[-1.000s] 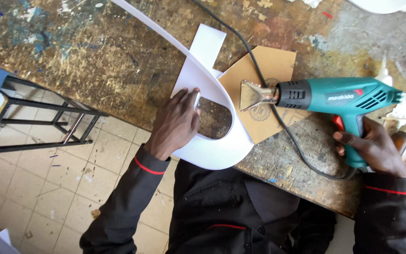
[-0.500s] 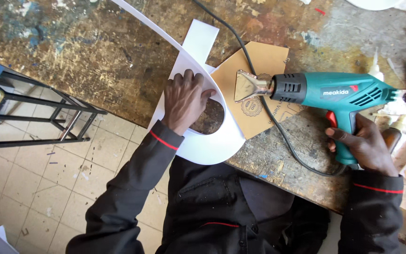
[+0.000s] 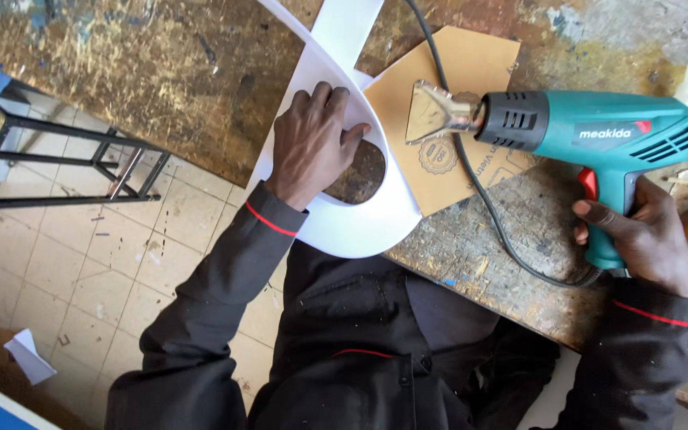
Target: The person uses a heat gun to warm a white plastic letter 'D' and then presses a strip of white plastic onto its edge. They use a small wooden tool to smooth the seam and a crumpled paper to wipe the surface. The person also applies a liquid from a small bottle to the joint.
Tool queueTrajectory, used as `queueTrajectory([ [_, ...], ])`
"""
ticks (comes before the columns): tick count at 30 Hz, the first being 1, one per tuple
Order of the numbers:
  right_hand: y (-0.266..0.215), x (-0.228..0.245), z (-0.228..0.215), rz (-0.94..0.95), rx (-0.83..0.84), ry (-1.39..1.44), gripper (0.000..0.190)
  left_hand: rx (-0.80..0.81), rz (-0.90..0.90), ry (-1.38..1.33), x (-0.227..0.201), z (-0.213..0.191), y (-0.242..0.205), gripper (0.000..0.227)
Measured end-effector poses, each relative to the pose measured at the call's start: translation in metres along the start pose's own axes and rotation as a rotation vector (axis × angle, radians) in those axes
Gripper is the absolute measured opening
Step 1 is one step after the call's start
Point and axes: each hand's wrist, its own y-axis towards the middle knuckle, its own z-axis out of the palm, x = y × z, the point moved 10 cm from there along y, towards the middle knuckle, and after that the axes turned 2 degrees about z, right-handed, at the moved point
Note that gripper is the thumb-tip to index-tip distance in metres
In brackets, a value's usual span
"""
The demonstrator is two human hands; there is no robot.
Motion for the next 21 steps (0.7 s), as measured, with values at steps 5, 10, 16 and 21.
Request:
queueTrajectory([
  [5,0.004,-0.003,-0.001,-0.017,0.027,0.007,0.026,-0.117,0.061,-0.246,0.025,-0.01,-0.004,0.031],
  [10,0.002,-0.002,0.0,-0.02,0.037,0.015,0.026,-0.152,0.058,-0.267,0.031,-0.031,0.007,0.049],
  [16,0.004,-0.004,-0.002,-0.025,0.034,0.024,0.025,-0.176,0.046,-0.259,0.037,-0.023,0.019,0.036],
  [21,0.003,0.002,0.001,-0.013,0.026,0.003,0.027,-0.271,-0.045,-0.302,0.047,-0.031,0.008,0.034],
])
